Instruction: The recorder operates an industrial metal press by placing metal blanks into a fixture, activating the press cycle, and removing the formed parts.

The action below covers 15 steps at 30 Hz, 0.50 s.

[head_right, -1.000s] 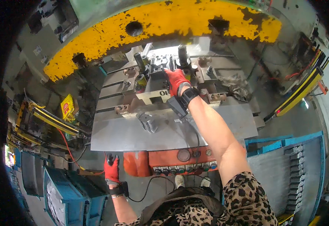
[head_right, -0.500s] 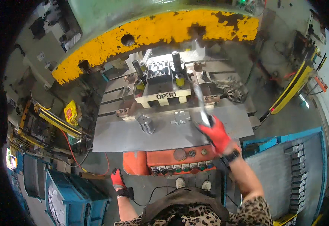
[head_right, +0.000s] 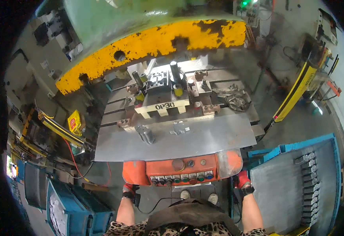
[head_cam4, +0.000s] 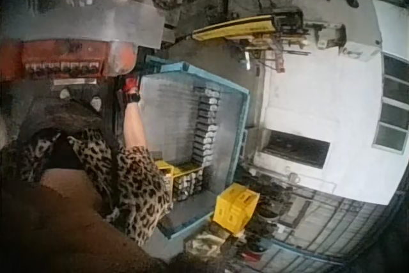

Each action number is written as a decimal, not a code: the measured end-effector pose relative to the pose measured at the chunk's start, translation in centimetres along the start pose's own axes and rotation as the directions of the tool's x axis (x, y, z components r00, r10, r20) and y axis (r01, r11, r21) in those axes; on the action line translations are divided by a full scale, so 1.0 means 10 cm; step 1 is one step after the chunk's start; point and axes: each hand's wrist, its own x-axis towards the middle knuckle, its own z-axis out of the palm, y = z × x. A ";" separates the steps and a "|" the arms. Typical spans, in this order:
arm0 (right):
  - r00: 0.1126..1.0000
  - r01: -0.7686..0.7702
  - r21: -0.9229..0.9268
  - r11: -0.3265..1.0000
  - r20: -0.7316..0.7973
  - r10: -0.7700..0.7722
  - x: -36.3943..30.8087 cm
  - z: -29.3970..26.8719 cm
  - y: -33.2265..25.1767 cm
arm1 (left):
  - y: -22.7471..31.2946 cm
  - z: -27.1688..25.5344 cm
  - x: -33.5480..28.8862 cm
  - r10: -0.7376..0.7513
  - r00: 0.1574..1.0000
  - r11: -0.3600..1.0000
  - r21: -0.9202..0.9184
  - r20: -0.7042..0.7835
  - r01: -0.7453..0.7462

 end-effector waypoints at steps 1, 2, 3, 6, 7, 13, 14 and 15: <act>0.958 0.156 0.025 0.987 -0.246 -0.146 0.10 -0.03 0.37 | 0.05 0.29 0.31 0.011 0.998 1.000 0.003 0.060 -0.011; 0.913 0.259 0.029 0.965 -0.333 -0.235 0.22 0.00 0.38 | -0.01 0.26 0.33 0.009 0.999 1.000 -0.017 0.040 -0.009; 0.851 0.365 0.026 0.931 -0.415 -0.322 0.34 0.04 0.34 | 0.00 0.22 0.28 0.012 1.000 1.000 -0.027 0.018 -0.012; 0.988 -0.061 0.101 0.993 -0.137 0.074 0.43 0.15 -0.06 | 0.03 -0.06 -0.04 -0.016 0.996 1.000 -0.007 -0.084 0.015; 0.992 -0.051 0.068 0.996 -0.108 0.058 0.47 0.12 -0.09 | 0.04 -0.04 -0.04 -0.017 0.996 1.000 -0.012 -0.085 0.016; 0.985 -0.086 0.166 0.982 -0.134 0.109 0.51 0.11 -0.03 | 0.09 0.09 0.02 -0.012 0.997 1.000 -0.029 -0.081 0.010; 0.988 -0.038 0.039 0.999 -0.146 0.043 0.51 0.14 -0.02 | 0.12 0.07 0.00 -0.007 0.996 1.000 -0.021 -0.094 0.005; 0.989 -0.037 0.039 0.999 -0.143 0.042 0.51 0.16 0.01 | 0.12 0.08 -0.02 -0.006 0.995 1.000 -0.024 -0.099 0.004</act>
